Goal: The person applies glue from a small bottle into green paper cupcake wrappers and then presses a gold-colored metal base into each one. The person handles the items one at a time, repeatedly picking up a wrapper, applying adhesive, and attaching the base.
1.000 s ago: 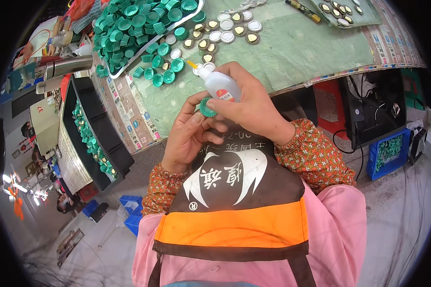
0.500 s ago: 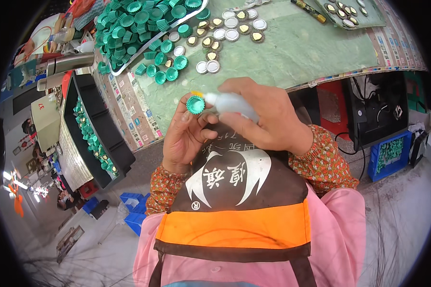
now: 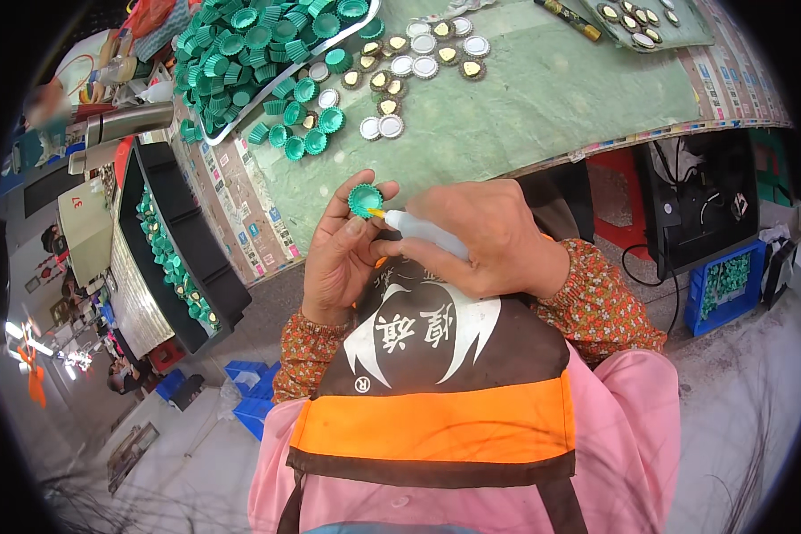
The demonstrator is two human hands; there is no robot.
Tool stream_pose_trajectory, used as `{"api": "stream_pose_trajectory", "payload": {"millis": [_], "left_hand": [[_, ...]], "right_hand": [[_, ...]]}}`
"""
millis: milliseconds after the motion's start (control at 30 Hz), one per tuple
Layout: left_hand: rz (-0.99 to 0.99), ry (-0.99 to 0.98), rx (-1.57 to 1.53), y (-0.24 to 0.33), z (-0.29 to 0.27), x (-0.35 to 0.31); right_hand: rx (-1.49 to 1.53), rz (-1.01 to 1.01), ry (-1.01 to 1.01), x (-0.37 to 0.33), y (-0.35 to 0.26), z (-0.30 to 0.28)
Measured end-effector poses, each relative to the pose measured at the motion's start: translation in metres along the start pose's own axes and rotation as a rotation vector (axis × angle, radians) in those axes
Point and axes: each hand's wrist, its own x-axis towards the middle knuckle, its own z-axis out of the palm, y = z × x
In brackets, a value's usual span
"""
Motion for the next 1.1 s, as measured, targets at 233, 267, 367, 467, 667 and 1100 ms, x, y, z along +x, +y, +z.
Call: {"api": "stream_pose_trajectory", "payload": {"millis": [233, 267, 367, 467, 667, 1100], "left_hand": [[-0.003, 0.000, 0.025, -0.001, 0.002, 0.000], [-0.002, 0.003, 0.036, -0.001, 0.002, -0.001], [0.002, 0.020, 0.066, -0.001, 0.002, -0.001], [0.025, 0.038, 0.125, -0.003, 0.003, -0.001], [0.073, 0.087, 0.209, -0.002, 0.000, -0.003], [0.382, 0.113, 0.547, 0.011, 0.010, 0.005]], "right_hand": [[0.006, 0.034, -0.043, -0.003, 0.000, -0.002], [0.004, 0.038, -0.048, -0.003, 0.000, -0.002], [0.004, 0.038, -0.064, -0.004, 0.001, -0.002], [0.014, 0.078, -0.085, -0.006, 0.002, -0.004], [0.220, 0.317, 0.028, -0.002, 0.006, -0.017], [0.012, 0.453, 0.335, 0.002, 0.061, -0.054]]}}
